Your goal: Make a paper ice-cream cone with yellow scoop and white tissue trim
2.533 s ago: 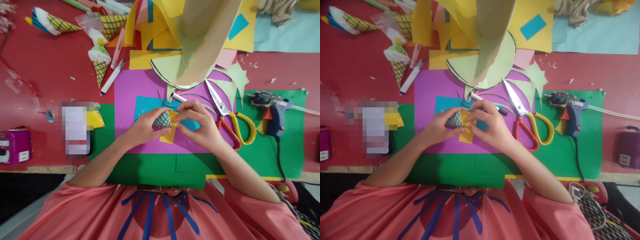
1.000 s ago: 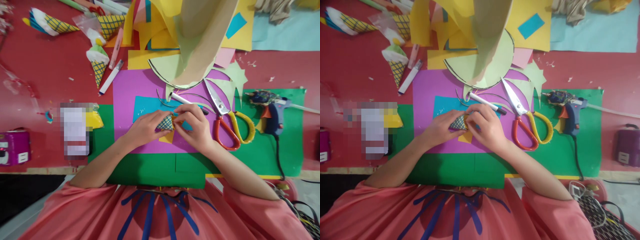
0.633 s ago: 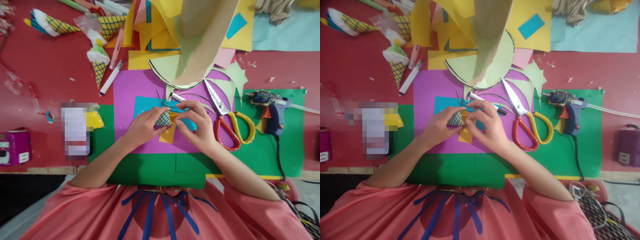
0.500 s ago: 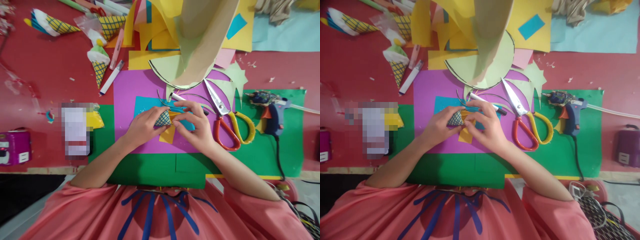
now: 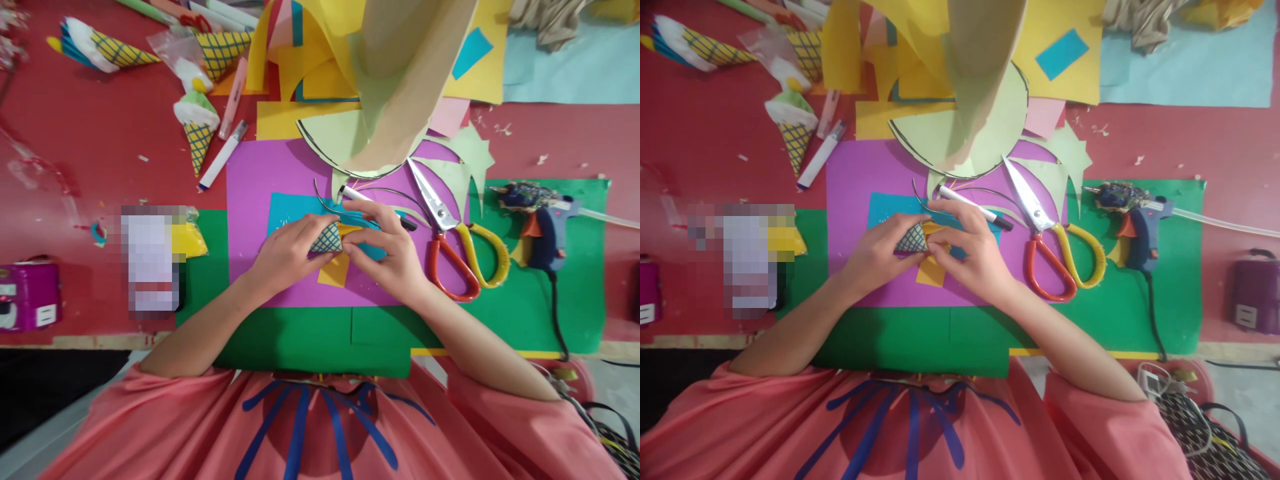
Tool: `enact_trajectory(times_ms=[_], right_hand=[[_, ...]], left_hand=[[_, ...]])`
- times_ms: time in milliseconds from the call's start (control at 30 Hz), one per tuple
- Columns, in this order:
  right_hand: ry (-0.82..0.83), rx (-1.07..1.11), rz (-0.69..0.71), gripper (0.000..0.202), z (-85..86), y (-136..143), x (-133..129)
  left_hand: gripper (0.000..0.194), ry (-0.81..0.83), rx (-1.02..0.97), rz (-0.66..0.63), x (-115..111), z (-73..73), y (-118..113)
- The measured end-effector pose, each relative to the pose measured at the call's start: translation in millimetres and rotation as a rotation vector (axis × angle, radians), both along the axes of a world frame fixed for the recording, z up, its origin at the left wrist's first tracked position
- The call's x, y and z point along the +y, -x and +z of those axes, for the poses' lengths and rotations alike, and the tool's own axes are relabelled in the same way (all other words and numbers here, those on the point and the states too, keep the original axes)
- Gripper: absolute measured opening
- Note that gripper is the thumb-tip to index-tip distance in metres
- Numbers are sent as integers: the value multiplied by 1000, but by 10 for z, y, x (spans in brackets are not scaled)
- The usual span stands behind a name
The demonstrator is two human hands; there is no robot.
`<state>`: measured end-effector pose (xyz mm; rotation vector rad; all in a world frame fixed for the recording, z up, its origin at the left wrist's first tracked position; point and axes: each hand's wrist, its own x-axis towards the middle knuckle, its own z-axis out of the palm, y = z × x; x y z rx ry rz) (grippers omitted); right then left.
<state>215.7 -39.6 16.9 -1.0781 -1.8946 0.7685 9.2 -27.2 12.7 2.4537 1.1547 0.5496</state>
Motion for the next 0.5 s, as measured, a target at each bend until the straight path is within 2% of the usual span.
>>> enact_trajectory(times_ms=[233, 500], right_hand=[[59, 96, 157, 22, 2, -64, 36], [113, 109, 142, 22, -4, -60, 24]], left_hand=[[44, 8, -4, 24, 9, -19, 28], [45, 22, 25, 50, -3, -22, 28]])
